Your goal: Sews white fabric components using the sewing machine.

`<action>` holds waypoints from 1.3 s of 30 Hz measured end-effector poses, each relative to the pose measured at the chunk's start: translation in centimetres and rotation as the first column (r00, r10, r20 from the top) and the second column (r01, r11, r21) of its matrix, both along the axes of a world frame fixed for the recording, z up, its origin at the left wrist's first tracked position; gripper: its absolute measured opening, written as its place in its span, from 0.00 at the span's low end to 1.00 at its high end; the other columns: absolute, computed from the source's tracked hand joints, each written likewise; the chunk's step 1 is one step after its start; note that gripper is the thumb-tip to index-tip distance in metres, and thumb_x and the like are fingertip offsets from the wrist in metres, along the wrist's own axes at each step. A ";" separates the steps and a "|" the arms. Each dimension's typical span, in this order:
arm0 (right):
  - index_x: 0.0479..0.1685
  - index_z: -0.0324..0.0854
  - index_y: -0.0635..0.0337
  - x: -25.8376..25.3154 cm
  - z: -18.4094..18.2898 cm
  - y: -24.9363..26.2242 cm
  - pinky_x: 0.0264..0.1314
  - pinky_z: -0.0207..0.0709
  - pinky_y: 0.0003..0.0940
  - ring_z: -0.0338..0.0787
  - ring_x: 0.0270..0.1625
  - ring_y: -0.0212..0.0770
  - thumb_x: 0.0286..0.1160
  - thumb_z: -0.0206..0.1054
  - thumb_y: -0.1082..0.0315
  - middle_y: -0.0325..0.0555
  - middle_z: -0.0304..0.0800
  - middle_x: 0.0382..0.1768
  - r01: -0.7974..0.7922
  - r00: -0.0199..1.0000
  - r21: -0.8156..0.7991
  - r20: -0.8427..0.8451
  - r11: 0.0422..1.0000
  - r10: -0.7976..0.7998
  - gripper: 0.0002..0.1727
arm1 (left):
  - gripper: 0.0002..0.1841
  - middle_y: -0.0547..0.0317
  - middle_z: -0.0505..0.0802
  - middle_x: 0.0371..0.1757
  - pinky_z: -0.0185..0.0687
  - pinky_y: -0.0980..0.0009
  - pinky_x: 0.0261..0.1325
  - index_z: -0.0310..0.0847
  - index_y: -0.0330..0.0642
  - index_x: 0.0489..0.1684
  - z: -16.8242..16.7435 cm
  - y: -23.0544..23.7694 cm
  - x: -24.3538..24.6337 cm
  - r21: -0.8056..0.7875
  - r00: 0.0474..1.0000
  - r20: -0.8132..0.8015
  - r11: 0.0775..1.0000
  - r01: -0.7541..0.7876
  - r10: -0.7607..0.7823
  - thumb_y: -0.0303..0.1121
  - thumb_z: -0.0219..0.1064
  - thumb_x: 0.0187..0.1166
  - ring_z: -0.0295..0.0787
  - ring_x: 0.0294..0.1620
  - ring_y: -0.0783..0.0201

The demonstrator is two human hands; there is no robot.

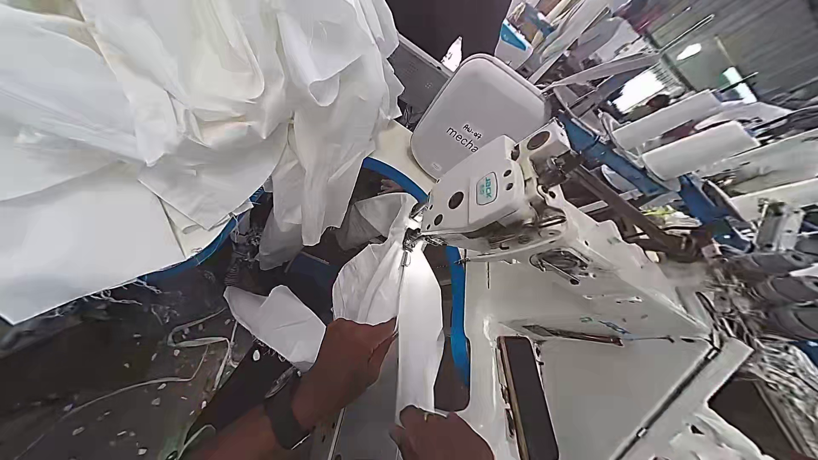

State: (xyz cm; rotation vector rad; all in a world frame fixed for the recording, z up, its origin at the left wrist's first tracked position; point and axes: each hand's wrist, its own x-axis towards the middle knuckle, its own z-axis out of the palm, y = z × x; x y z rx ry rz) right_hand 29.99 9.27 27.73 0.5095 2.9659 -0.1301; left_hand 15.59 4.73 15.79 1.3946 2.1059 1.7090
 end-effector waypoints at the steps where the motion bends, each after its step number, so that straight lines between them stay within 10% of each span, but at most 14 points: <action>1: 0.24 0.85 0.66 0.0 0.9 0.3 0.23 0.78 0.50 0.91 0.23 0.55 0.77 0.65 0.63 0.54 0.86 0.17 0.022 0.999 -0.014 0.032 1.000 -0.022 0.16 | 0.16 0.56 0.83 0.10 0.71 0.60 0.15 0.96 0.38 0.43 0.4 0.1 -0.5 -0.019 1.000 -0.010 1.000 0.010 -0.010 0.33 0.60 0.78 0.81 0.10 0.58; 6: 0.28 0.88 0.69 -0.7 0.9 1.6 0.52 0.75 0.63 0.91 0.43 0.65 0.75 0.67 0.67 0.61 0.90 0.31 0.039 0.997 -0.221 0.077 0.974 -0.023 0.13 | 0.15 0.54 0.81 0.09 0.72 0.57 0.13 0.95 0.38 0.40 1.3 -0.4 -1.2 -0.082 0.997 -0.011 0.993 0.081 -0.082 0.33 0.60 0.76 0.81 0.09 0.55; 10: 0.26 0.84 0.68 -1.9 1.7 1.2 0.20 0.76 0.52 0.89 0.21 0.57 0.77 0.65 0.65 0.56 0.84 0.17 0.048 0.995 -0.131 0.095 0.990 -0.036 0.16 | 0.16 0.53 0.82 0.09 0.73 0.56 0.13 0.95 0.36 0.48 1.6 -0.2 -1.2 -0.115 0.991 0.012 0.984 0.134 -0.133 0.33 0.60 0.77 0.81 0.09 0.53; 17: 0.21 0.86 0.70 -2.3 2.0 2.3 0.32 0.80 0.52 0.90 0.34 0.62 0.69 0.71 0.68 0.59 0.87 0.25 0.018 0.995 -0.096 0.103 0.995 -0.008 0.14 | 0.21 0.40 0.88 0.21 0.79 0.44 0.35 0.81 0.32 0.74 2.6 0.0 -3.7 -0.221 0.889 0.263 0.874 0.434 -0.375 0.32 0.55 0.88 0.88 0.25 0.40; 20: 0.21 0.88 0.66 -2.2 1.3 2.5 0.34 0.79 0.53 0.90 0.37 0.60 0.69 0.70 0.68 0.56 0.88 0.26 -0.034 0.998 -0.193 0.053 0.981 0.045 0.12 | 0.16 0.40 0.90 0.24 0.80 0.41 0.37 0.86 0.33 0.63 2.6 -0.1 -3.9 -0.231 0.862 0.273 0.841 0.489 -0.426 0.32 0.59 0.86 0.91 0.30 0.39; 23: 0.23 0.90 0.62 -2.2 1.0 2.5 0.61 0.73 0.61 0.91 0.49 0.60 0.73 0.70 0.65 0.54 0.93 0.33 -0.056 0.998 -0.161 0.007 0.985 0.058 0.13 | 0.15 0.35 0.90 0.28 0.78 0.38 0.39 0.87 0.31 0.60 2.9 -0.2 -4.3 -0.221 0.833 0.313 0.818 0.532 -0.457 0.23 0.57 0.83 0.90 0.33 0.34; 26: 0.20 0.87 0.60 -2.7 0.5 2.3 0.57 0.72 0.58 0.90 0.29 0.51 0.76 0.67 0.64 0.49 0.88 0.18 -0.074 0.997 0.004 -0.008 0.997 0.074 0.16 | 0.14 0.37 0.90 0.26 0.79 0.38 0.36 0.89 0.31 0.55 2.4 -0.3 -4.3 -0.193 0.842 0.307 0.838 0.511 -0.443 0.23 0.58 0.81 0.91 0.32 0.36; 30: 0.22 0.90 0.59 -3.8 0.8 3.3 0.74 0.50 0.85 0.92 0.59 0.63 0.72 0.69 0.65 0.47 0.93 0.26 -0.061 0.997 -0.010 -0.036 0.998 0.061 0.13 | 0.16 0.42 0.85 0.20 0.74 0.44 0.31 0.84 0.29 0.28 2.0 0.0 -4.7 -0.125 0.855 0.317 0.876 0.466 -0.410 0.30 0.58 0.84 0.86 0.25 0.43; 33: 0.21 0.89 0.55 -4.7 -0.6 4.3 0.79 0.44 0.85 0.92 0.62 0.59 0.73 0.66 0.65 0.43 0.94 0.28 -0.110 0.985 0.035 -0.126 0.993 0.113 0.13 | 0.17 0.43 0.87 0.22 0.75 0.46 0.34 0.85 0.30 0.25 1.5 1.2 -5.2 -0.088 0.867 0.310 0.896 0.435 -0.391 0.31 0.58 0.84 0.87 0.29 0.46; 35: 0.20 0.88 0.54 -4.7 -2.3 5.5 0.77 0.64 0.69 0.96 0.48 0.49 0.74 0.63 0.63 0.41 0.92 0.25 -0.118 0.957 0.075 -0.258 0.990 0.134 0.15 | 0.16 0.42 0.88 0.25 0.76 0.48 0.39 0.85 0.27 0.30 1.2 1.8 -5.2 -0.049 0.868 0.358 0.922 0.385 -0.344 0.31 0.59 0.84 0.88 0.31 0.47; 39: 0.27 0.92 0.64 -1.7 0.7 8.7 0.45 0.85 0.51 0.95 0.33 0.49 0.76 0.65 0.62 0.50 0.94 0.27 0.054 0.935 0.058 -0.353 0.997 -0.030 0.17 | 0.27 0.55 0.85 0.21 0.80 0.58 0.32 0.73 0.36 0.79 3.1 1.4 -5.9 -0.184 0.905 0.412 0.963 0.198 -0.107 0.42 0.63 0.85 0.81 0.21 0.58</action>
